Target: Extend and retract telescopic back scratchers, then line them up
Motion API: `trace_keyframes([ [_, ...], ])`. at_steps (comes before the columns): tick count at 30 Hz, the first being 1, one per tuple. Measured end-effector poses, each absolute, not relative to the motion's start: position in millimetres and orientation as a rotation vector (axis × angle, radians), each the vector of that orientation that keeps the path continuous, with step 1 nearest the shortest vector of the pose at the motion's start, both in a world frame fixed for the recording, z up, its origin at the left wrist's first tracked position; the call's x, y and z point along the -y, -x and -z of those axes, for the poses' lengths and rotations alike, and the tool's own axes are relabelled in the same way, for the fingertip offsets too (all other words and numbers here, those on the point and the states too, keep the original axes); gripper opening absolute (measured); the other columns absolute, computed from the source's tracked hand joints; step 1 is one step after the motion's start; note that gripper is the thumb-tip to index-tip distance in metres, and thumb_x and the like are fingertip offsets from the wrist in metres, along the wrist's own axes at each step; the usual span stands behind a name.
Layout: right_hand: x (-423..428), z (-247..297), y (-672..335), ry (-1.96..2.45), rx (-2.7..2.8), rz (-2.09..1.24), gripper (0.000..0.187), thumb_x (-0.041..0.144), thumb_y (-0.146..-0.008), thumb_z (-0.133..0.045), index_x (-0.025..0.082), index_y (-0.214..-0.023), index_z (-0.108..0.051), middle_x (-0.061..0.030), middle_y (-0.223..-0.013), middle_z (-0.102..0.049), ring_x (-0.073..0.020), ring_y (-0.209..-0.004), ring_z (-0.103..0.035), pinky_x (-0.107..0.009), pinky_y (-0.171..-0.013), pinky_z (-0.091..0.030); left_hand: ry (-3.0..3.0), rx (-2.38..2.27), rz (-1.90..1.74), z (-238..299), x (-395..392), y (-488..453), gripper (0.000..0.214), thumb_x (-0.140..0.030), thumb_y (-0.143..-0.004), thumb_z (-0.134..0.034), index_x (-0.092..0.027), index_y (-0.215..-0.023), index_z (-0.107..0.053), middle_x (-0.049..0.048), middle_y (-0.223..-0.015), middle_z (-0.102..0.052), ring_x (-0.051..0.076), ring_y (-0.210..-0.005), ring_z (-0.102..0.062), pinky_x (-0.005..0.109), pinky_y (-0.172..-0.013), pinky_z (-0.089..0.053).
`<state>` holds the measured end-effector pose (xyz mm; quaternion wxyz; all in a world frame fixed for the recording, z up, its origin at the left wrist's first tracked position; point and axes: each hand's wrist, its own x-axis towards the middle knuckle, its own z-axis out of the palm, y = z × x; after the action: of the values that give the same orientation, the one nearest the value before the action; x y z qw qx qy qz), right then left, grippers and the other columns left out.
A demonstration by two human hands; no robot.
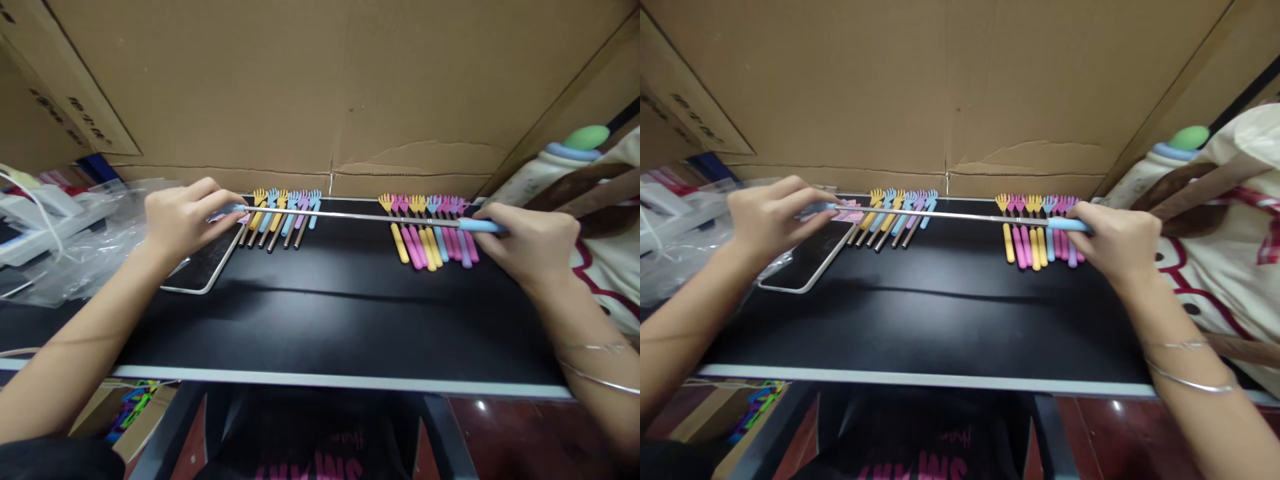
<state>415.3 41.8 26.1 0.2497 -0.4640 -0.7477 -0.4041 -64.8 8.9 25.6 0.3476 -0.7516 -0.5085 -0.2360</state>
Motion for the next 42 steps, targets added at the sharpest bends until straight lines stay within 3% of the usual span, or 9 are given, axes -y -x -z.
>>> trace_keyframes([
  [5,-43.5,-23.6,-414.3,1.370,2.005,1.069,0.032,0.046,-0.075,-0.050,0.020,-0.067,-0.067,-0.0018,-0.047,-0.058,-0.0122,-0.045,-0.050,-0.022,-0.043,-0.020,2.007,1.241,0.571,-20.0,-10.4,59.3,0.034,-0.051,-0.090,-0.046,-0.027,-0.089,-0.071,0.0005,-0.072,-0.066,0.012,-0.054,-0.052,0.026,-0.046,-0.024],
  [16,-42.8,-23.8,-415.4,1.437,1.932,1.018,0.042,0.054,-0.079,-0.051,0.018,-0.068,-0.070,-0.0017,-0.042,-0.052,-0.0112,-0.044,-0.047,-0.022,-0.044,-0.022,2.053,1.116,0.666,-19.7,-5.1,52.8,0.031,-0.047,-0.091,-0.049,-0.022,-0.089,-0.068,-0.0001,-0.074,-0.066,0.010,-0.058,-0.053,0.023,-0.048,-0.029],
  [20,-34.1,-19.6,-391.6,1.204,2.043,1.090,0.043,0.053,-0.084,-0.050,0.019,-0.064,-0.069,-0.0005,-0.042,-0.054,-0.0092,-0.043,-0.048,-0.021,-0.043,-0.023,2.149,0.998,0.732,-8.5,0.4,28.4,0.028,-0.042,-0.092,-0.049,-0.022,-0.084,-0.067,-0.0011,-0.074,-0.066,0.009,-0.059,-0.057,0.022,-0.050,-0.030],
  [25,-17.9,-3.7,-356.5,0.887,2.206,1.115,0.031,0.039,-0.085,-0.056,0.020,-0.062,-0.063,0.0031,-0.049,-0.061,-0.0077,-0.045,-0.051,-0.022,-0.045,-0.024,2.220,0.945,0.717,8.3,11.9,-2.9,0.028,-0.039,-0.093,-0.047,-0.021,-0.082,-0.065,-0.0034,-0.069,-0.066,0.007,-0.052,-0.056,0.022,-0.048,-0.031],
  [31,-11.4,-0.3,-346.0,0.846,2.410,0.868,0.020,0.036,-0.086,-0.053,0.021,-0.080,-0.065,0.0026,-0.063,-0.067,-0.0102,-0.052,-0.058,-0.024,-0.047,-0.029,2.249,0.918,0.694,11.4,12.3,-7.1,0.024,-0.037,-0.092,-0.048,-0.023,-0.085,-0.066,-0.0049,-0.071,-0.068,0.008,-0.048,-0.054,0.023,-0.048,-0.032],
  [35,-15.1,-9.7,-350.4,0.772,2.455,0.812,0.018,0.026,-0.088,-0.049,0.017,-0.092,-0.065,-0.0019,-0.072,-0.071,-0.0135,-0.059,-0.063,-0.025,-0.051,-0.036,2.236,0.852,0.605,-0.7,8.1,1.4,0.019,-0.033,-0.090,-0.050,-0.025,-0.097,-0.066,-0.0030,-0.075,-0.068,0.010,-0.058,-0.059,0.024,-0.050,-0.031],
  [42,-22.1,-15.2,-362.3,0.765,2.448,0.842,0.020,0.031,-0.089,-0.053,0.019,-0.096,-0.068,-0.0016,-0.073,-0.071,-0.0131,-0.054,-0.062,-0.026,-0.048,-0.035,2.155,0.825,0.577,-6.1,-2.4,16.7,0.022,-0.036,-0.092,-0.051,-0.030,-0.106,-0.066,-0.0015,-0.078,-0.067,0.009,-0.060,-0.058,0.023,-0.049,-0.029],
])
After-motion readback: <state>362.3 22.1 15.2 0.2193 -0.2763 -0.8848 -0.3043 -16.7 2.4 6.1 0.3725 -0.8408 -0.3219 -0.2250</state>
